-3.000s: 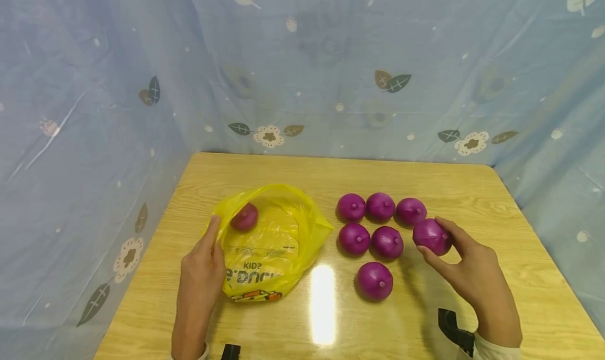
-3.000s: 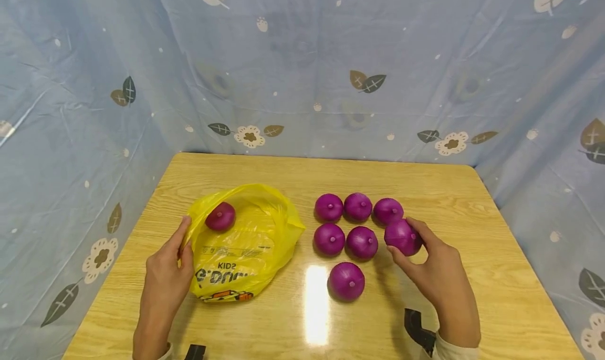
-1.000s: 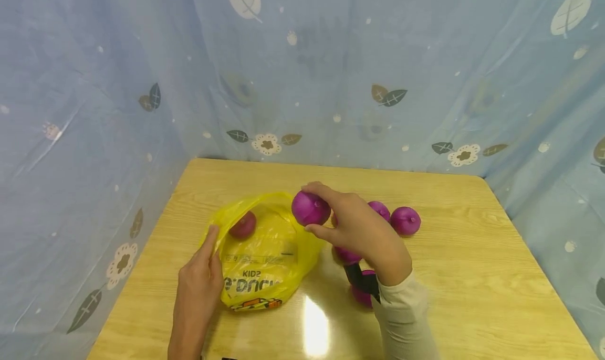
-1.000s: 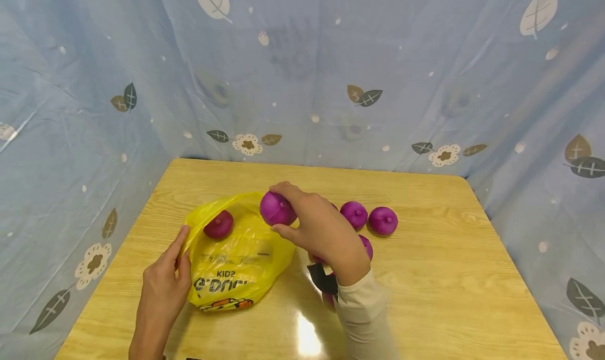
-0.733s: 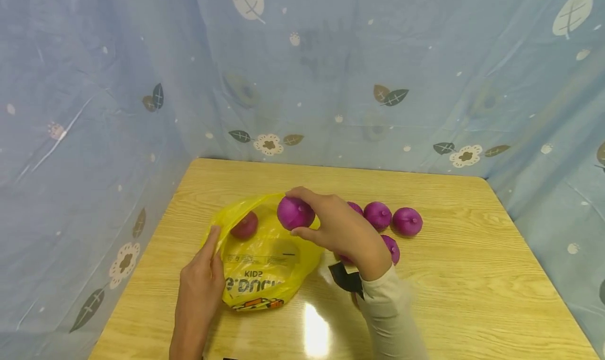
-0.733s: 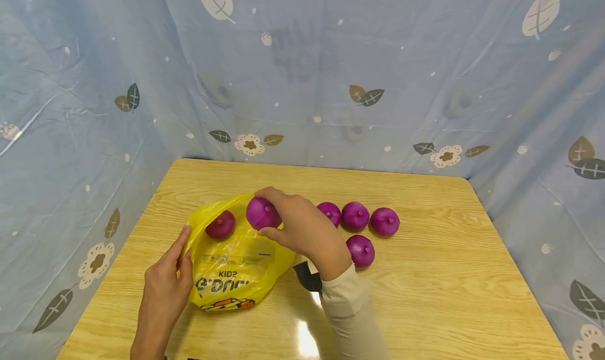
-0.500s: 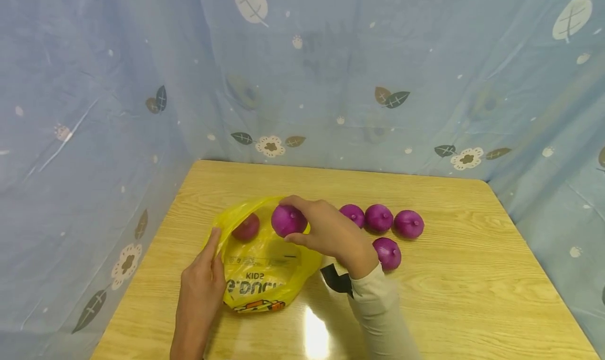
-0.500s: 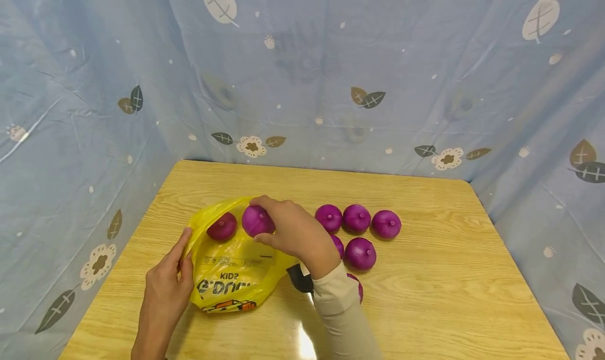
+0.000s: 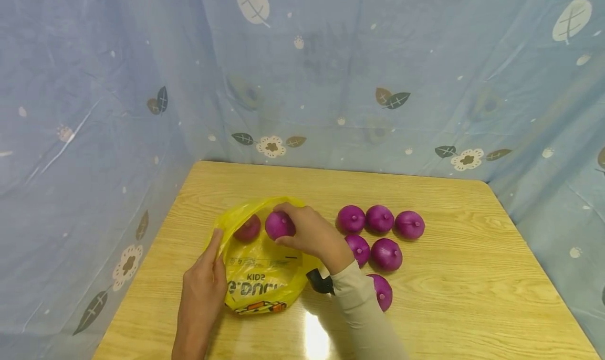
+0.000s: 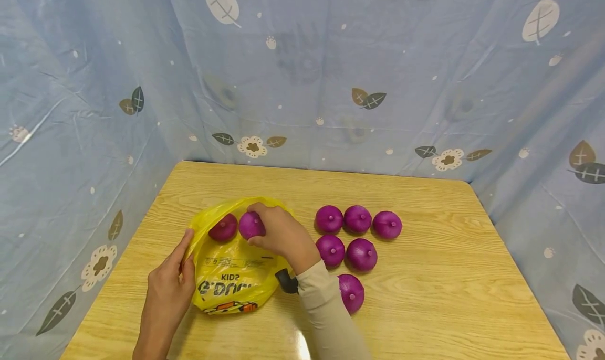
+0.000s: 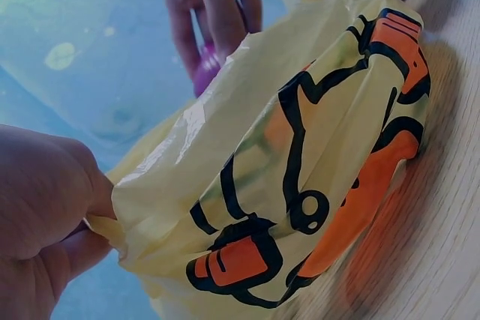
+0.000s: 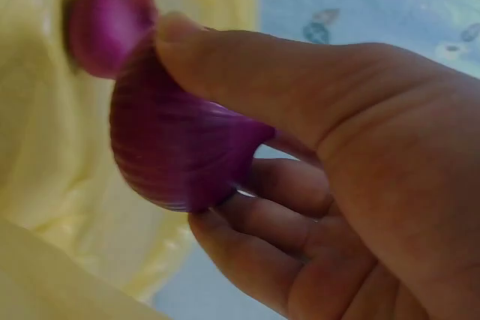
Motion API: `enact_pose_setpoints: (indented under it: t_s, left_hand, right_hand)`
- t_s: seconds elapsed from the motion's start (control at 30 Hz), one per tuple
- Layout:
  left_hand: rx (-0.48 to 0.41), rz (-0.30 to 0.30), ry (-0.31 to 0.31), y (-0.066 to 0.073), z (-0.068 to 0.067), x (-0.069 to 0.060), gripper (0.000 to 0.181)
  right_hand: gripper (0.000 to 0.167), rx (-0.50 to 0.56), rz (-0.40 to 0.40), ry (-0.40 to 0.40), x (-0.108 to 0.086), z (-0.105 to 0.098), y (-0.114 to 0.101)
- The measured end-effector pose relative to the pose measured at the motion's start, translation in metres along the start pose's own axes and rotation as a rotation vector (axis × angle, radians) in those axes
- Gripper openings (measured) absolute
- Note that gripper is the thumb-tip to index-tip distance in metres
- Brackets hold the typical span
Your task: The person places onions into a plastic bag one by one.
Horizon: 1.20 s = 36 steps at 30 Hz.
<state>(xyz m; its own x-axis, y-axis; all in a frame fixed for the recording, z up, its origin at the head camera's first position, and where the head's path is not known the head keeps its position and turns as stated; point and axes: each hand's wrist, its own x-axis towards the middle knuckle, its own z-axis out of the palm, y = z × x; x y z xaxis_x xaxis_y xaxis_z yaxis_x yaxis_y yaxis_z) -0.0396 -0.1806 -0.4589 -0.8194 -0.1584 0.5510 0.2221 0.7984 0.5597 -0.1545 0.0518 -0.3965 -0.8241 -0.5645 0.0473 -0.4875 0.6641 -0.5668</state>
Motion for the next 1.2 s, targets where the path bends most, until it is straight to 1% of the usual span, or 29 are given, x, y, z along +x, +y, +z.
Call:
enact_pose_setpoints:
  t_s: [0.13, 0.37, 0.47, 0.7, 0.9, 1.0, 1.2]
  left_hand:
    - [-0.006, 0.001, -0.002, 0.0, 0.0, 0.0, 0.061]
    - [-0.008, 0.0, -0.007, 0.001, -0.001, -0.001, 0.062]
    - [-0.005, -0.004, -0.008, 0.001, -0.002, -0.001, 0.062]
    - [-0.01, -0.008, -0.011, 0.001, -0.002, 0.0, 0.061]
    - [-0.005, 0.002, -0.006, 0.001, -0.001, 0.001, 0.061]
    - [-0.006, -0.003, -0.007, 0.001, -0.001, 0.0, 0.061]
    - [-0.017, -0.009, -0.012, 0.0, -0.001, 0.0, 0.061]
  right_hand:
    - [0.063, -0.005, 0.023, 0.028, 0.007, 0.012, 0.005]
    - [0.064, -0.008, 0.086, 0.088, 0.017, 0.028, 0.009]
    - [0.063, -0.012, 0.093, 0.109, 0.02, 0.033, 0.01]
    - [0.065, -0.007, 0.131, 0.117, 0.024, 0.041, 0.015]
    - [0.063, -0.002, 0.119, 0.124, 0.027, 0.047, 0.019]
    - [0.062, 0.004, 0.11, 0.13, 0.029, 0.05, 0.02]
    - [0.063, 0.012, 0.122, 0.138, 0.03, 0.057, 0.021]
